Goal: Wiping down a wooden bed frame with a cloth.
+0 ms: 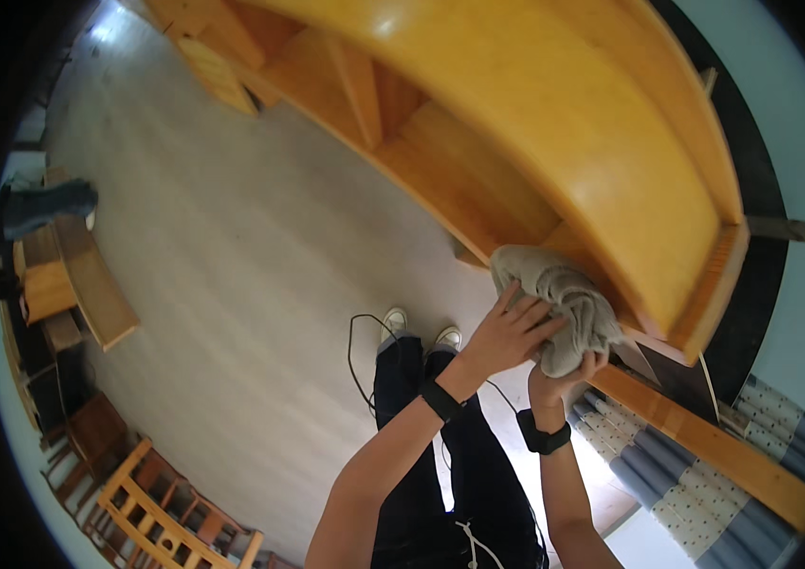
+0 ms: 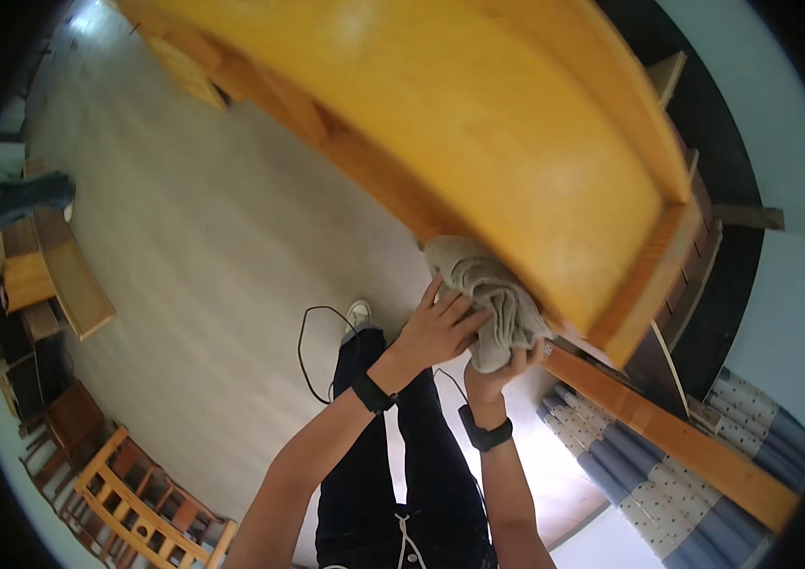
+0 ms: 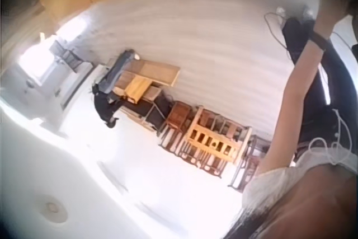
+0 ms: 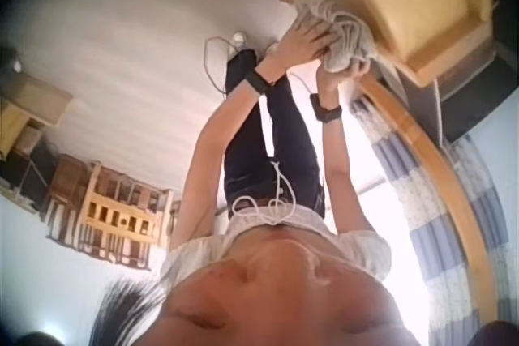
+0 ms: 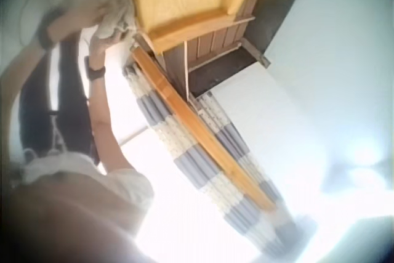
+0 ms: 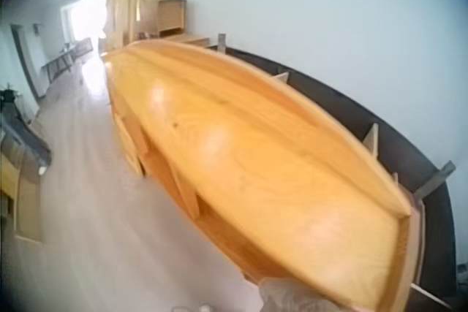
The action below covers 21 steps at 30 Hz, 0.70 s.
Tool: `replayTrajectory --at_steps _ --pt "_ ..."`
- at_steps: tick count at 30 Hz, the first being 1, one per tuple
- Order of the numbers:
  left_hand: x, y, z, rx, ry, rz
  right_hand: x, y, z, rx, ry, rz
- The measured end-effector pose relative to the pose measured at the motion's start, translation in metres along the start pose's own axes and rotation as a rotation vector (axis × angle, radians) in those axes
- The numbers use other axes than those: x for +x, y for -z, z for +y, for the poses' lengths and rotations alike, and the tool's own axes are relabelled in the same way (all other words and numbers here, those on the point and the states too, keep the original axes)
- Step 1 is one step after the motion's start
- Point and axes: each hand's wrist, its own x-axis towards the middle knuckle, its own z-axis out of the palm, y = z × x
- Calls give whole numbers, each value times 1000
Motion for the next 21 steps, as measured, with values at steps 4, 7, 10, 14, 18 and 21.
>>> replayTrajectory --at_steps 4,7,10,14,18,21 --pt "-28 1 -19 -78 156 -43 -16 -15 -6 70 -54 -240" --pt "-32 21 -24 -105 330 -59 -1 -22 -25 173 -90 -340" --pt "-32 37 -29 -31 316 249 26 -35 -53 361 -51 -239" --pt "-11 49 -46 -13 382 319 43 -65 -72 358 -274 -173" --pt "12 41 -82 -41 444 110 47 -104 -57 403 -562 -45" --pt "11 9 -106 -22 386 -36 52 -131 -32 140 -529 -143"
